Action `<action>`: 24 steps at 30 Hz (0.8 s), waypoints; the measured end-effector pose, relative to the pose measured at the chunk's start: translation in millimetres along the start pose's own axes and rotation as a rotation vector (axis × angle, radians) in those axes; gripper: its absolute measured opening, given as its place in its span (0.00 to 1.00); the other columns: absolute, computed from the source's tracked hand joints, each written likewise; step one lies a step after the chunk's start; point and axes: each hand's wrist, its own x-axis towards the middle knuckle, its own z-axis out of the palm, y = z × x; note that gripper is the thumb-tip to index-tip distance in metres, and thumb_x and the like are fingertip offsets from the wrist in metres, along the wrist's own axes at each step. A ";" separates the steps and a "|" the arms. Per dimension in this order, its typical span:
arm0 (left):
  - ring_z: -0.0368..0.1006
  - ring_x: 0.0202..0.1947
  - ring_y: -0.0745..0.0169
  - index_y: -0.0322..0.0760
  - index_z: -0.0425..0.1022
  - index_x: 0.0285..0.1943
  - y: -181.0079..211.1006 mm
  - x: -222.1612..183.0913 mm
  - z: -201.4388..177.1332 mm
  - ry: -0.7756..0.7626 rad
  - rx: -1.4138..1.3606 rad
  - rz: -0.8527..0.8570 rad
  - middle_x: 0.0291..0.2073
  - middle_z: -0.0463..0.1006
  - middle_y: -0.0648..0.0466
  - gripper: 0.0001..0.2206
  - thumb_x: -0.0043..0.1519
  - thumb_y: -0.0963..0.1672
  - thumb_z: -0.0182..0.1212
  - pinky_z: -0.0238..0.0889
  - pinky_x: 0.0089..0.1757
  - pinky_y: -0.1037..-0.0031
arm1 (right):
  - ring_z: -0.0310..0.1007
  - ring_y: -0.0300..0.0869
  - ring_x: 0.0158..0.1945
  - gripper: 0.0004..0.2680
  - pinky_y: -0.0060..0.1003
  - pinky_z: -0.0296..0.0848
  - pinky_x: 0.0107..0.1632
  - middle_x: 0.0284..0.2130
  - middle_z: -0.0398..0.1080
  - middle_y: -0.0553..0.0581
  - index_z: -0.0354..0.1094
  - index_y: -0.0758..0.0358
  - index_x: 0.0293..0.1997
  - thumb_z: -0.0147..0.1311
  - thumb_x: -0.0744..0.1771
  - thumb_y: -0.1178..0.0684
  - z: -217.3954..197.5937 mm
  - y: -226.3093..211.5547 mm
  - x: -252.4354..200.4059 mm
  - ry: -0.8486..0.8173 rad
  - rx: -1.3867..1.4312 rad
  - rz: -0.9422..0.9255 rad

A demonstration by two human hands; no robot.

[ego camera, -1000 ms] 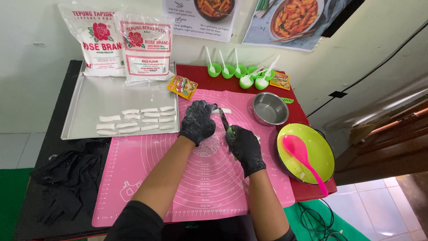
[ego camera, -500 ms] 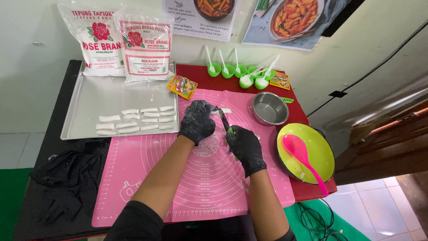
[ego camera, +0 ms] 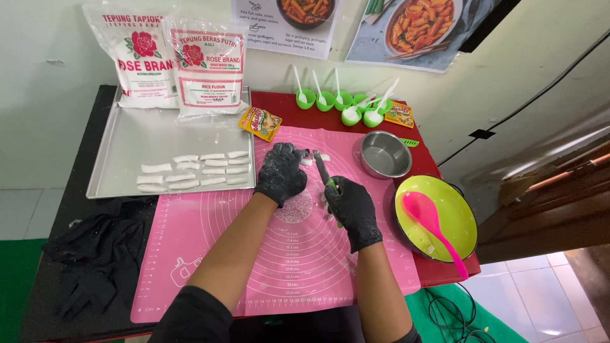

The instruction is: Cutting long strips of dough into small rice cake pieces and arranging them on a tray.

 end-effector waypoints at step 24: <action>0.74 0.45 0.50 0.52 0.82 0.52 -15.8 2.6 15.5 0.179 -0.268 -0.036 0.39 0.78 0.53 0.19 0.51 0.45 0.60 0.69 0.47 0.59 | 0.80 0.48 0.46 0.16 0.48 0.75 0.54 0.26 0.79 0.49 0.72 0.45 0.58 0.48 0.66 0.39 -1.8 10.0 5.5 0.044 0.001 0.041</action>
